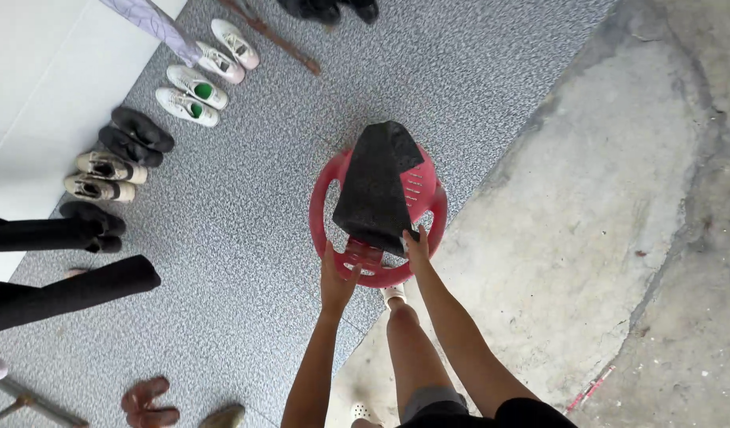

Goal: The person removes mats from a washing machine, shakes them out, and hangs them on a wire fence and a drying rack using a hanger.

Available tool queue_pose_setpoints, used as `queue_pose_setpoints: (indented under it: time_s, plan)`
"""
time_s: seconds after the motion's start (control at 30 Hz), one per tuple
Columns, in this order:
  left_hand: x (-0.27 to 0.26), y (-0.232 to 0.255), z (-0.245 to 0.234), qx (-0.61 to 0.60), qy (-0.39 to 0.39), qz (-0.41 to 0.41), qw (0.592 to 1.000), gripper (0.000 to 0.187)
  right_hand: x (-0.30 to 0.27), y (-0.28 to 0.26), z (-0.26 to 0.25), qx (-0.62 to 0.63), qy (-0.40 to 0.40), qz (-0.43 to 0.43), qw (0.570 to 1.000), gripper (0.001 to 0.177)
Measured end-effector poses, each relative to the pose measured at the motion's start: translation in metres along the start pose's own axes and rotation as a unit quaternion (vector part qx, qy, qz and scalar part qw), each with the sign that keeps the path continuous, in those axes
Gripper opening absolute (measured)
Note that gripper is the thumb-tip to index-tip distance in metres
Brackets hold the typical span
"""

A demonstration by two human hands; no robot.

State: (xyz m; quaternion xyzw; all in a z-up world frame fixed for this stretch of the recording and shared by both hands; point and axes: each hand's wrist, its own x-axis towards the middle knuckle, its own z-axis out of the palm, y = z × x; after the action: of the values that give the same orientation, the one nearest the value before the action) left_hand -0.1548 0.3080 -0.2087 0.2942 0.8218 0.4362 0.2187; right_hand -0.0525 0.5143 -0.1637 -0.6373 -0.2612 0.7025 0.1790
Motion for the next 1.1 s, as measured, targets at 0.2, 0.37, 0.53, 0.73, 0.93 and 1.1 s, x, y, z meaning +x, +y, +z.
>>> queue_pose_setpoints:
  time_s: [0.2,0.37,0.53,0.73,0.93,1.1]
  plan:
    - [0.030,0.034,-0.004,0.025,0.022,0.038,0.999,0.096,0.020,-0.009,0.011,-0.268,0.067,-0.175,0.945,0.035]
    - [0.033,0.099,-0.018,-0.020,-0.004,0.005,1.000,0.104,0.001,-0.020,0.029,-0.250,-0.075,-0.251,0.932,0.029]
    - [0.038,0.173,-0.033,-0.105,0.101,0.058,0.988,0.086,-0.086,-0.047,0.062,-0.089,-0.316,-0.295,0.898,0.018]
    - [0.048,0.208,-0.131,-0.203,0.222,-0.042,0.953,0.033,-0.163,-0.095,0.096,-0.093,-0.501,-0.349,0.787,0.032]
    - [-0.002,0.216,-0.221,-0.328,0.284,0.086,0.897,0.009,-0.189,-0.062,0.108,-0.185,-0.490,-0.298,0.798,0.034]
    - [-0.067,0.193,-0.268,-0.311,0.356,0.016,0.881,0.009,-0.234,-0.010,0.137,-0.202,-0.629,-0.120,0.741,0.048]
